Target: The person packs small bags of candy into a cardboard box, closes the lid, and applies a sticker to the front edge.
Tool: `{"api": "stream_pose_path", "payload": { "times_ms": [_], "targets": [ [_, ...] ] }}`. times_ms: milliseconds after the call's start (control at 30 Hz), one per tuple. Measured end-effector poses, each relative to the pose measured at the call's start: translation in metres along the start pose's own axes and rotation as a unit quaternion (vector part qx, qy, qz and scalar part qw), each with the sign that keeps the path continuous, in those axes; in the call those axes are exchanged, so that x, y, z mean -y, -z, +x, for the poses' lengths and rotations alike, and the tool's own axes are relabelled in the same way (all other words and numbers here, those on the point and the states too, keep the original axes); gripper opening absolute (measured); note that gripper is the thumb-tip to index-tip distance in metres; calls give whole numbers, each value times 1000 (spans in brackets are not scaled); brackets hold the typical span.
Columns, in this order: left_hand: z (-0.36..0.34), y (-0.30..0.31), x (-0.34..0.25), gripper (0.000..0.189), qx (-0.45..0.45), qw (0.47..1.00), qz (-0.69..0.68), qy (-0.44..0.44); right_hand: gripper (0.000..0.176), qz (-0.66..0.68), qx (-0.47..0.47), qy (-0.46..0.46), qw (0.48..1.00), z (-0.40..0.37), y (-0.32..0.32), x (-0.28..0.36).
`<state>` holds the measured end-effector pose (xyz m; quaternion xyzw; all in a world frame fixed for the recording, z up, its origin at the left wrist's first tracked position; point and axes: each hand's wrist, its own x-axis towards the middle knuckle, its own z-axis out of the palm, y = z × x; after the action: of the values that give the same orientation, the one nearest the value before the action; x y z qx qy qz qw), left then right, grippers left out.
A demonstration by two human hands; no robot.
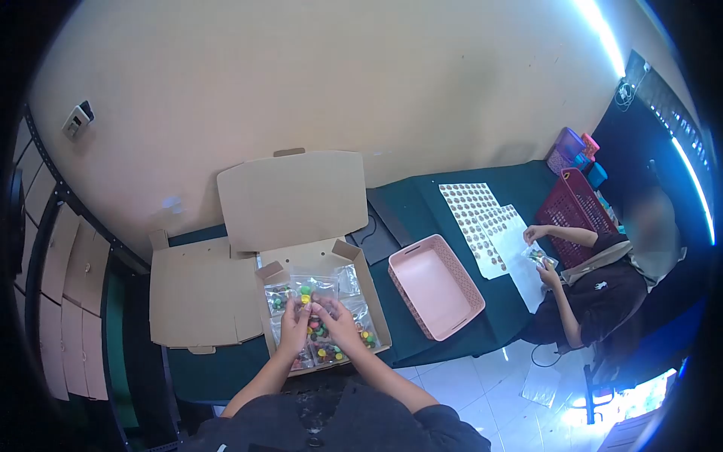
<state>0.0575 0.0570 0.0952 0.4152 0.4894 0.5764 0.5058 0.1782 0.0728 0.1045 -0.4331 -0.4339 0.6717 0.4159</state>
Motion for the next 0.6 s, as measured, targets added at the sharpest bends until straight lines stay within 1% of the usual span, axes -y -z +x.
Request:
{"api": "stream_pose_path", "payload": {
  "times_ms": [67, 100, 133, 200, 233, 267, 333, 367, 400, 467, 500, 533, 600],
  "targets": [
    [-3, 2, 4, 20, 5, 1000, 11, -16, 40, -22, -22, 15, 999, -2, 1, -10],
    [-4, 3, 5, 20, 8, 999, 22, -33, 42, -38, -15, 43, 998, -9, -3, -5],
    [-5, 4, 4, 20, 9, 999, 20, -34, 42, -39, -16, 44, 998, -13, -3, -2],
    [-11, 4, 0, 19, 20, 999, 8, -27, 43, 28, 2, -11, 1000, -18, -3, 1],
    [-14, 5, 0, 19, 20, 1000, 14, -8, 43, 28, 0, 19, 999, -14, -2, -10],
    [-17, 4, -2, 19, 21, 1000, 15, -8, 43, 29, 0, 19, 999, -16, -2, -14],
    [-24, 2, -6, 19, -15, 1000, 3, -24, 41, 13, -19, -21, 1000, -21, -4, -13],
    [-25, 7, 4, 20, -17, 999, 6, -41, 40, 20, 26, -7, 999, -16, 2, -26],
    [-26, 11, 6, 20, -17, 999, 7, -44, 40, 20, 28, -4, 999, -15, 1, -26],
    [-27, 16, 9, 21, -39, 996, 52, -67, 37, 72, 52, -15, 996, -13, -1, -25],
    [-30, 17, -4, 24, -30, 996, 73, -43, 34, 73, 36, -45, 996, -14, -5, -20],
    [-28, 17, -6, 24, -32, 996, 73, -43, 34, 73, 38, -45, 996, -15, -10, -15],
    [-26, 16, -9, 26, -26, 997, 53, -39, 33, 23, 33, -32, 999, -15, -18, -7]
  ]
}}
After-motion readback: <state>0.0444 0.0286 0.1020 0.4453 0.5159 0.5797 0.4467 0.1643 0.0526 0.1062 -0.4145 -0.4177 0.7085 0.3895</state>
